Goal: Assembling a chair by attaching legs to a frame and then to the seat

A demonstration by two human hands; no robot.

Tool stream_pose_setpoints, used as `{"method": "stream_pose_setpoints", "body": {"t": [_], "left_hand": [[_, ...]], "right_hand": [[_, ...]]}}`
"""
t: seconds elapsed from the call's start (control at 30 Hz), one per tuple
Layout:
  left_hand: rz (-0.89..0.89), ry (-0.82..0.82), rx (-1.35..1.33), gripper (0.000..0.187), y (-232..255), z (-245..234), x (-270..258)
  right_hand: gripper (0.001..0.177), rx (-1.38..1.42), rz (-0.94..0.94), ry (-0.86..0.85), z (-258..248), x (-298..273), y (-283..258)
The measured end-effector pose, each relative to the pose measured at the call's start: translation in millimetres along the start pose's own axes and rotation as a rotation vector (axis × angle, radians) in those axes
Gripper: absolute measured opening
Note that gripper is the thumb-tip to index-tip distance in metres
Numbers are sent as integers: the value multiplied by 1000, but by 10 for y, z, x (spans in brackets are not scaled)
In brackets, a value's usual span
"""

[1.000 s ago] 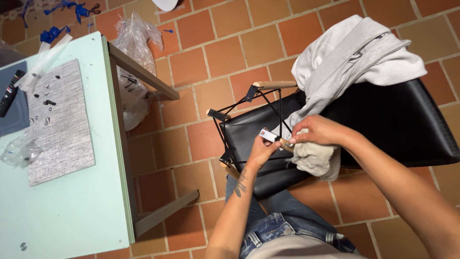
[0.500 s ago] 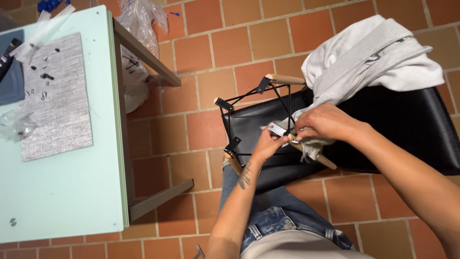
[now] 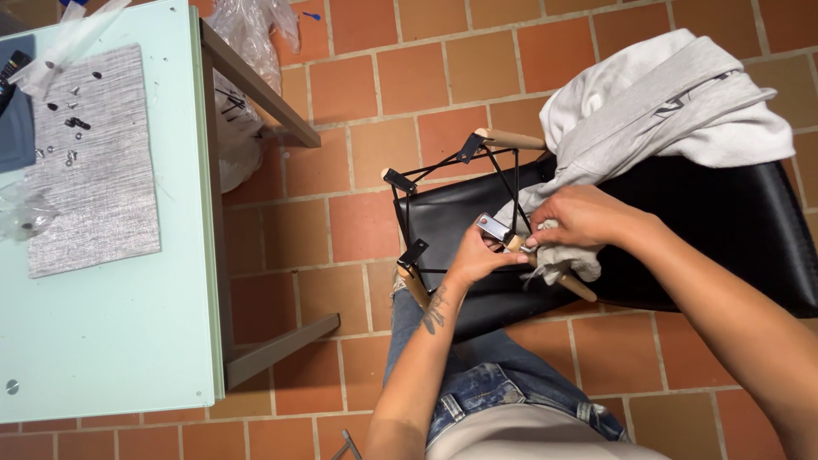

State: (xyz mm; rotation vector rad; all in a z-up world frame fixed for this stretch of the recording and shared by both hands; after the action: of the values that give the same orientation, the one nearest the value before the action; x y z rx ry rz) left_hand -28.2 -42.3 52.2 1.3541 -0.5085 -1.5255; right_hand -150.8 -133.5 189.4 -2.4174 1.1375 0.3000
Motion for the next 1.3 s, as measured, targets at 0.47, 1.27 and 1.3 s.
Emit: {"method": "stream_pose_setpoints", "body": {"t": [0.47,1.27,1.3], "left_hand": [[55,49,-24,80,0,49,22],[99,167,32,85,-255,-46,180],[111,185,51,86,-298,-68,194]], "right_hand": [[17,663,176,573,765,-244,407],[23,1305,733,780,1598,-502,317],[29,1373,838,791,1659,-535,243]]}}
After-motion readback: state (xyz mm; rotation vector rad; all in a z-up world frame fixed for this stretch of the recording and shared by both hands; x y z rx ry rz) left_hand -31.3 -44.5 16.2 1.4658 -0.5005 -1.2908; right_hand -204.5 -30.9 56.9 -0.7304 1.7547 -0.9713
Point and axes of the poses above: each hand's wrist, its own x-axis towards the middle knuckle, its own z-axis out of the palm, y = z × x, the point moved 6 cm from there along x, towards the middle knuckle, and after that the axes turned 15 degrees about y, right-handed, at the moved point
